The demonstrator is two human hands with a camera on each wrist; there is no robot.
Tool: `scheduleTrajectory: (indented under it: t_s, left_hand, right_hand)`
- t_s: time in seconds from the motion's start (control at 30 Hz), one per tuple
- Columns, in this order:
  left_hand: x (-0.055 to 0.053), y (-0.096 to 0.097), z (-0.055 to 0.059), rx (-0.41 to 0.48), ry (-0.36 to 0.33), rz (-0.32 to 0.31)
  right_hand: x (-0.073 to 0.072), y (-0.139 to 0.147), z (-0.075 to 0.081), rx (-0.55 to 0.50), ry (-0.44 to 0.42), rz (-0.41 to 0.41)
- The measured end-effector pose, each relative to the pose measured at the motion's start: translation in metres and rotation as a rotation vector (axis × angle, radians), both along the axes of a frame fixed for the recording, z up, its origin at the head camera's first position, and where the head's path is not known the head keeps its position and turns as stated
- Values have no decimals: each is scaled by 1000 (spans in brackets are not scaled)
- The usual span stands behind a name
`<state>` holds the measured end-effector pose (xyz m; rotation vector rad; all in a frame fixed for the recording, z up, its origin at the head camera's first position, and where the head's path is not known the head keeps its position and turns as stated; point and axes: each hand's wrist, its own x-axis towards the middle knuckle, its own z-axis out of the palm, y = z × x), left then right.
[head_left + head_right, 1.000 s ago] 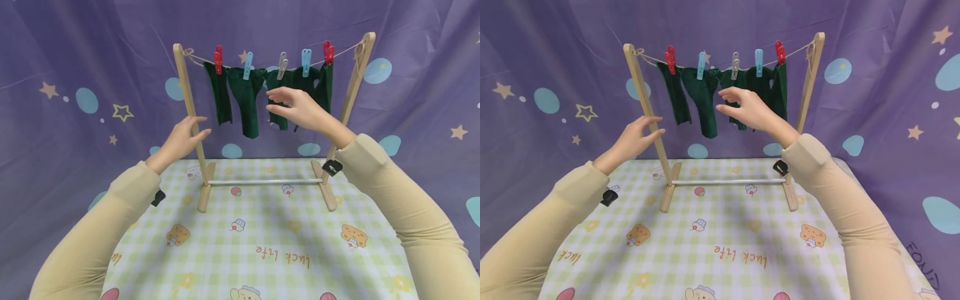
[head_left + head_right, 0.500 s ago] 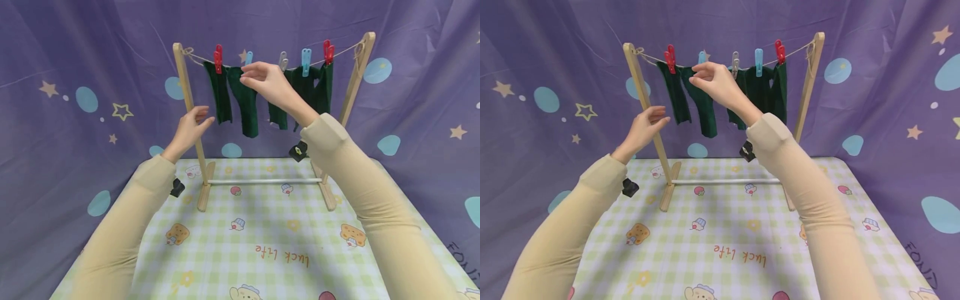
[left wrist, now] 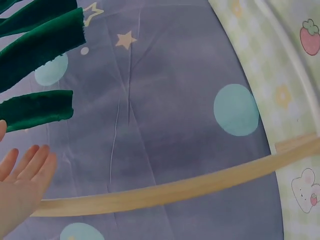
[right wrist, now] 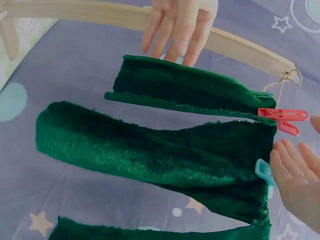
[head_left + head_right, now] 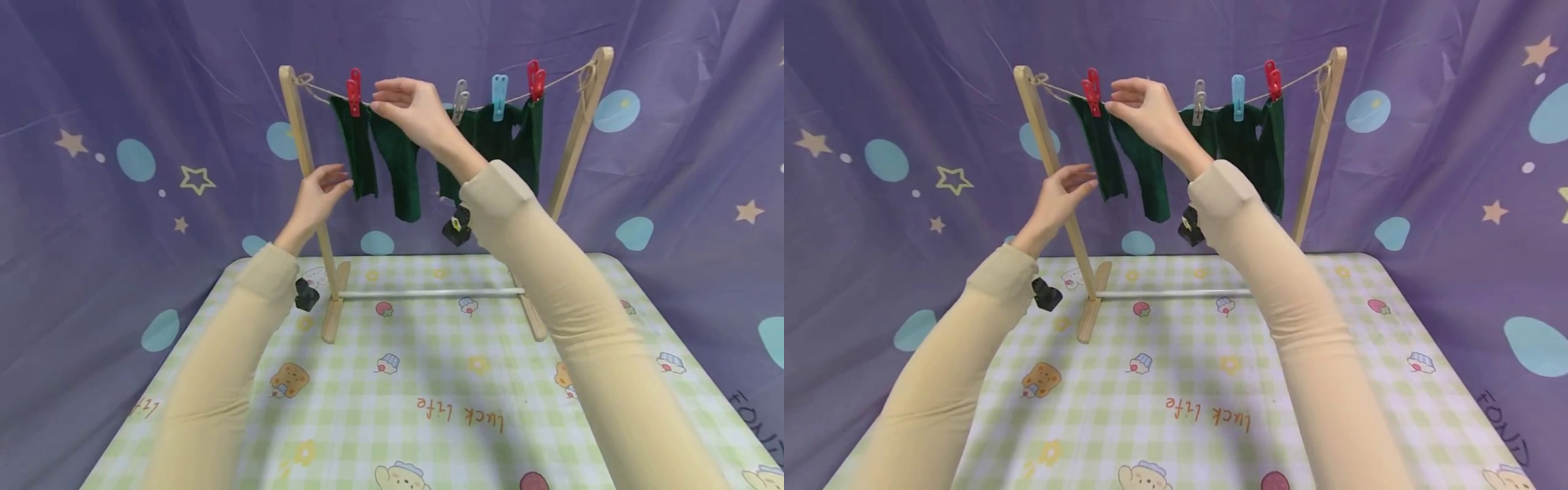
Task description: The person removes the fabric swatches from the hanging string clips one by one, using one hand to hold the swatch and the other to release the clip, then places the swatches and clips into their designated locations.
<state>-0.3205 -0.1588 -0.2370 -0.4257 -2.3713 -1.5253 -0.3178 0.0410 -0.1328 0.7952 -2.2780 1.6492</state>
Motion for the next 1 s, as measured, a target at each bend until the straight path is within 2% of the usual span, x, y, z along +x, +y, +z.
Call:
scheduleTrajectory:
  t_s: [0.17,0.27,0.37,0.53,0.73,0.87,1.0]
  left_hand:
    - [-5,3,-1,45,-31,-20]
    - [-8,4,-1,71,-30,-11]
    - [-10,5,-2,95,-32,-9]
    - [-13,6,-3,59,-71,-7]
    - [-16,11,-3,83,-66,44]
    - [-17,14,-5,104,-61,101]
    - [-17,15,-7,173,-54,128]
  right_hand:
    - [2,-4,4,-76,-64,5]
    - [-4,-7,6,-97,-70,4]
    - [-13,-12,7,-87,-62,0]
    - [-21,-19,9,-61,-96,-12]
    - [-21,-27,10,-88,-118,-28]
    - [-21,-29,8,-79,-114,-45]
    - [-20,-29,6,-60,-99,-52]
